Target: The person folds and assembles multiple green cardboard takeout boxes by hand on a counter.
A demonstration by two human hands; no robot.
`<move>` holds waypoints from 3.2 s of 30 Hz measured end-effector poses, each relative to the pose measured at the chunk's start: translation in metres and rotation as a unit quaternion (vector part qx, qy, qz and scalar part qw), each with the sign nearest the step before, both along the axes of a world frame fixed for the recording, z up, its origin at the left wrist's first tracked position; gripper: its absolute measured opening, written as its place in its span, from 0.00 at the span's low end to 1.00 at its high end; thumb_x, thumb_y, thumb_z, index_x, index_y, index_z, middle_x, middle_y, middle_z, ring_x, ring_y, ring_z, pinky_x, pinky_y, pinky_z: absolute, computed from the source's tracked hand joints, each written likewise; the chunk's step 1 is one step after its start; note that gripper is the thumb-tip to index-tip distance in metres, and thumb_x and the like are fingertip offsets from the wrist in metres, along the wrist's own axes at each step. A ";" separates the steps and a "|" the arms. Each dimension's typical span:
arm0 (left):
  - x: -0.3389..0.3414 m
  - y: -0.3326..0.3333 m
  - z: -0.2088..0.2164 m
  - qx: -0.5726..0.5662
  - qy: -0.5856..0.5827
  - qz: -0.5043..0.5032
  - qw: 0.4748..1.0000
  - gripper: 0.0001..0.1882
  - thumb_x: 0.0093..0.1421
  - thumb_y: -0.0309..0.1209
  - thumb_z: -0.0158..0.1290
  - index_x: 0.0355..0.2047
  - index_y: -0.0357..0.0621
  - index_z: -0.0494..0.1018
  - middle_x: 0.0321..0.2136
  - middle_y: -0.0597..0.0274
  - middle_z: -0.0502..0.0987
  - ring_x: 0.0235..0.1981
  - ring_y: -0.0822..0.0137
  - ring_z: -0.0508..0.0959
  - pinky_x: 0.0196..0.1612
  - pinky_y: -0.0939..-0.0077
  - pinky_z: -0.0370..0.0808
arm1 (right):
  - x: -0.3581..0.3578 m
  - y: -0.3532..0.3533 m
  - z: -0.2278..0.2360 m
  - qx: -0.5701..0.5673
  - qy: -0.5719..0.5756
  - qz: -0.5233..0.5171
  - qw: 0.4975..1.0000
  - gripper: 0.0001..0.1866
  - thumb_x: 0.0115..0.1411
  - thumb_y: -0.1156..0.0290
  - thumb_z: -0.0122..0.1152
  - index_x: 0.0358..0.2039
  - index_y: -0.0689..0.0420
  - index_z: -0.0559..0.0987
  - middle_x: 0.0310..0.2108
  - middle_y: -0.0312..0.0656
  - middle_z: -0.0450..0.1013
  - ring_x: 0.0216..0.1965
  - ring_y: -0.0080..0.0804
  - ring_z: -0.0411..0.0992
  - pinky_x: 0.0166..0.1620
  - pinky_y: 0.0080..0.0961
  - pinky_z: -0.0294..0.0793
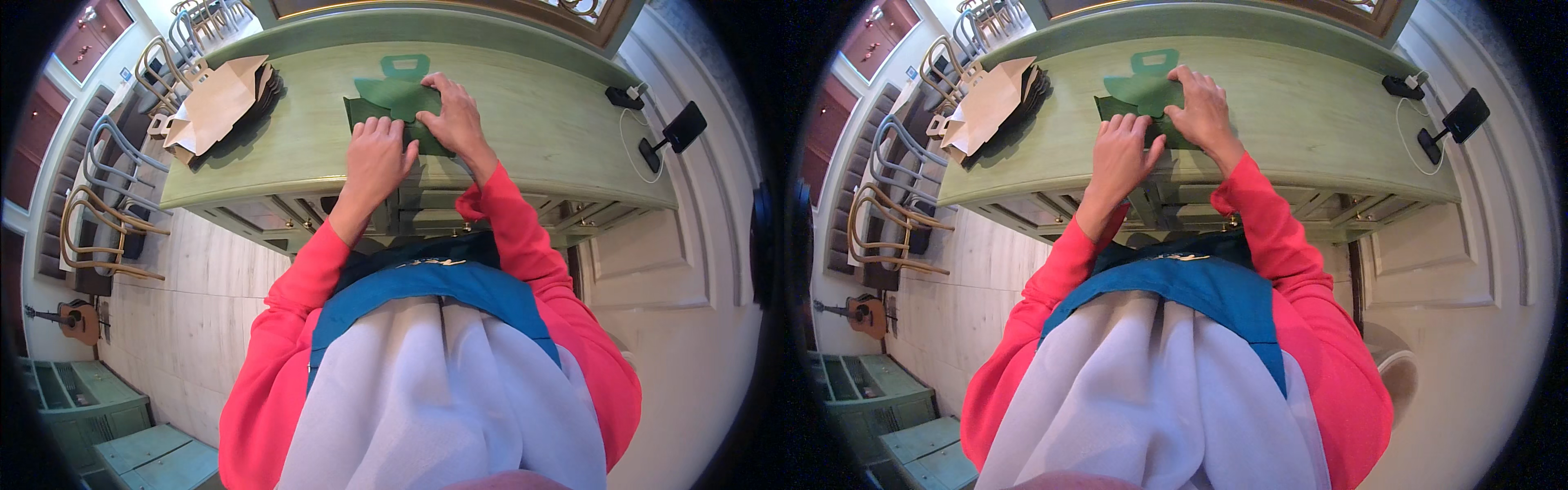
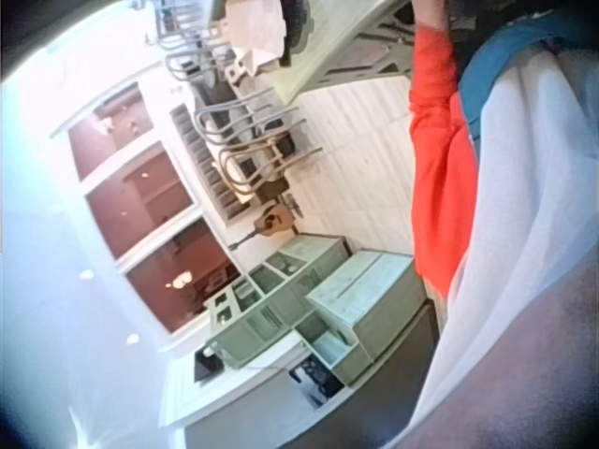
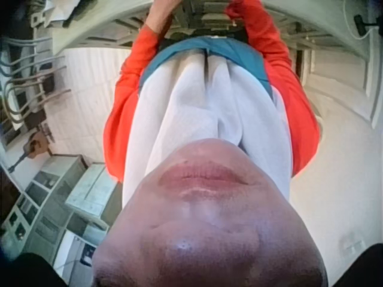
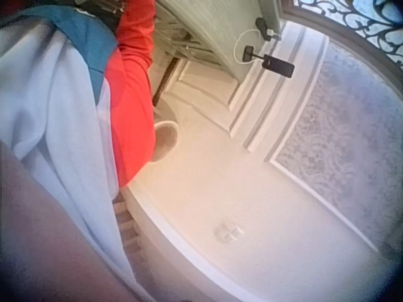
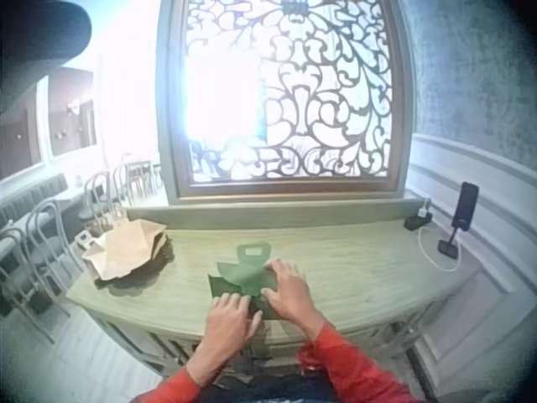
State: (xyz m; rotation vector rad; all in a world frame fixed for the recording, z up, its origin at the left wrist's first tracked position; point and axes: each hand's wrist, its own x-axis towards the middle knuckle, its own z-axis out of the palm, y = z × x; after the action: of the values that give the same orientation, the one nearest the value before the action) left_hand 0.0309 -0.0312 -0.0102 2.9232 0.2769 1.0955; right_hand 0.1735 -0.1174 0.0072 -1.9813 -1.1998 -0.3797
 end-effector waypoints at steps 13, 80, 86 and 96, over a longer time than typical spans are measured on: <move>0.007 0.025 0.003 0.105 -0.019 -0.075 0.992 0.18 0.44 0.29 0.58 0.37 0.44 0.69 0.35 0.60 0.67 0.41 0.58 0.67 0.44 0.63 0.64 | 0.005 0.004 -0.003 -0.012 -0.017 0.005 1.000 0.27 0.41 0.70 0.67 0.44 0.52 0.68 0.41 0.42 0.71 0.46 0.44 0.68 0.50 0.41 0.63; 0.017 -0.005 -0.034 -0.370 -0.369 -0.161 0.838 0.25 0.56 0.22 0.49 0.56 0.39 0.62 0.60 0.51 0.59 0.64 0.56 0.54 0.65 0.62 0.47 | 0.030 -0.063 -0.008 0.044 0.299 0.259 0.917 0.12 0.61 0.73 0.52 0.43 0.62 0.77 0.32 0.34 0.76 0.35 0.18 0.69 0.41 0.17 0.68; 0.027 0.063 -0.003 -0.493 -0.033 -0.292 0.819 0.11 0.57 0.30 0.56 0.39 0.37 0.74 0.36 0.64 0.77 0.40 0.75 0.74 0.46 0.80 0.69 | 0.045 -0.062 0.000 -0.006 0.289 0.255 0.923 0.12 0.61 0.74 0.52 0.43 0.64 0.77 0.36 0.33 0.76 0.39 0.18 0.70 0.45 0.16 0.67; 0.037 0.063 -0.013 -0.543 -0.078 -0.274 0.790 0.06 0.61 0.28 0.51 0.36 0.39 0.74 0.32 0.71 0.74 0.34 0.80 0.70 0.40 0.84 0.68 | -0.015 -0.088 0.029 0.178 0.595 0.297 0.726 0.13 0.64 0.69 0.49 0.44 0.63 0.75 0.32 0.45 0.75 0.30 0.25 0.74 0.35 0.17 0.73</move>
State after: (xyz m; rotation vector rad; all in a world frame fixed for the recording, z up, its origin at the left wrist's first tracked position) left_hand 0.0675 0.0316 -0.0236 1.6873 0.0076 0.6926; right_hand 0.1589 -0.2050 0.0362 -0.9739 -0.6932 0.8437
